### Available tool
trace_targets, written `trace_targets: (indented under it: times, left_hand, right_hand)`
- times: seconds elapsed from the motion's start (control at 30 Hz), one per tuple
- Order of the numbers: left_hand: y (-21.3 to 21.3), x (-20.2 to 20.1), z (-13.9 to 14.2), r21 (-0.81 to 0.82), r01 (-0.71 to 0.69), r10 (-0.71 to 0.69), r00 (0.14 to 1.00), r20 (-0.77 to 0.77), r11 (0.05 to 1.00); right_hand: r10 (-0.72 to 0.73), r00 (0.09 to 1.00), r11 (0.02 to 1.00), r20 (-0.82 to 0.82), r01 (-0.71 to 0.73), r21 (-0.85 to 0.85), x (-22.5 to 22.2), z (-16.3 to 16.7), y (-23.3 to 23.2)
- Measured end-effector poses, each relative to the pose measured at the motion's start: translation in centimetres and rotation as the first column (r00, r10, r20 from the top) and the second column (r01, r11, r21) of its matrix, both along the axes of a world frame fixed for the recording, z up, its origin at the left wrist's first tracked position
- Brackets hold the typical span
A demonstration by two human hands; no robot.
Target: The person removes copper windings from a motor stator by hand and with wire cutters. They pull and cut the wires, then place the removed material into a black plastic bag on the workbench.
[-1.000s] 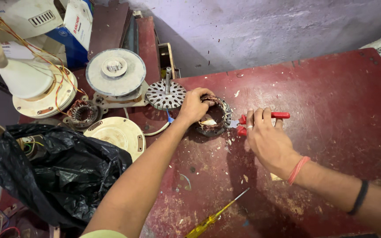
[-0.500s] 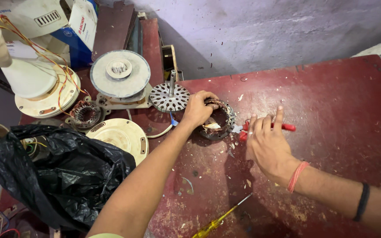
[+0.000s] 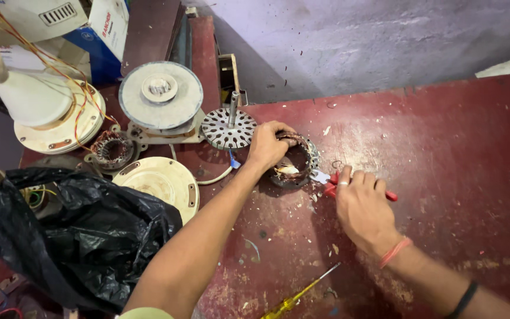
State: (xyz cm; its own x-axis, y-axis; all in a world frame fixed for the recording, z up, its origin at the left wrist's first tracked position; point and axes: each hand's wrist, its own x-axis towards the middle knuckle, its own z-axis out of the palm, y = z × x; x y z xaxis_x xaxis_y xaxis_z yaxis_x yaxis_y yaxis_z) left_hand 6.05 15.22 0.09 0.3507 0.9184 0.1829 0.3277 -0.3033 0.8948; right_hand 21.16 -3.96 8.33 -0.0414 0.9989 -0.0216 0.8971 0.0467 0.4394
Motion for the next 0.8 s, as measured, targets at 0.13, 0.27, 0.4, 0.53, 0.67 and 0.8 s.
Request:
trace_targets:
  times: [0.13,0.27,0.4,0.53,0.67,0.8]
  left_hand:
    - [0.2,-0.2,-0.1,-0.054,0.002,-0.002,1.0,0.004,0.999]
    - [0.1,-0.2,-0.3,-0.014,0.012,-0.012,1.0,0.007,1.0]
    - [0.4,0.0,-0.5,-0.028,0.01,-0.01,1.0,0.015,1.0]
    - [0.6,0.1,-0.7,0.002,0.0,0.0,1.0,-0.01,1.0]
    - [0.4,0.2,-0.6,-0.005,-0.015,0.015,1.0,0.002,1.0]
    - [0.2,0.2,-0.3,-0.049,0.004,-0.003,1.0,0.02,0.999]
  right_hand:
    - [-0.024,0.978,0.984,-0.209,0.06,0.17,0.1,-2.8,-0.9]
    - [0.049,0.983,0.98,-0.177,-0.013,0.199,0.5,-2.7,-1.3]
    - [0.052,0.997,0.995,0.058,-0.057,0.078,0.5,-0.7,-0.7]
    - [0.092,0.982,0.982,0.162,-0.117,0.151,-0.2,0.1,0.3]
    - [-0.017,0.969,0.997,0.246,0.0,0.072,-1.2,-0.2,1.7]
    - [-0.013,0.996,0.985,0.087,0.028,-0.173,-0.6,1.2,2.2]
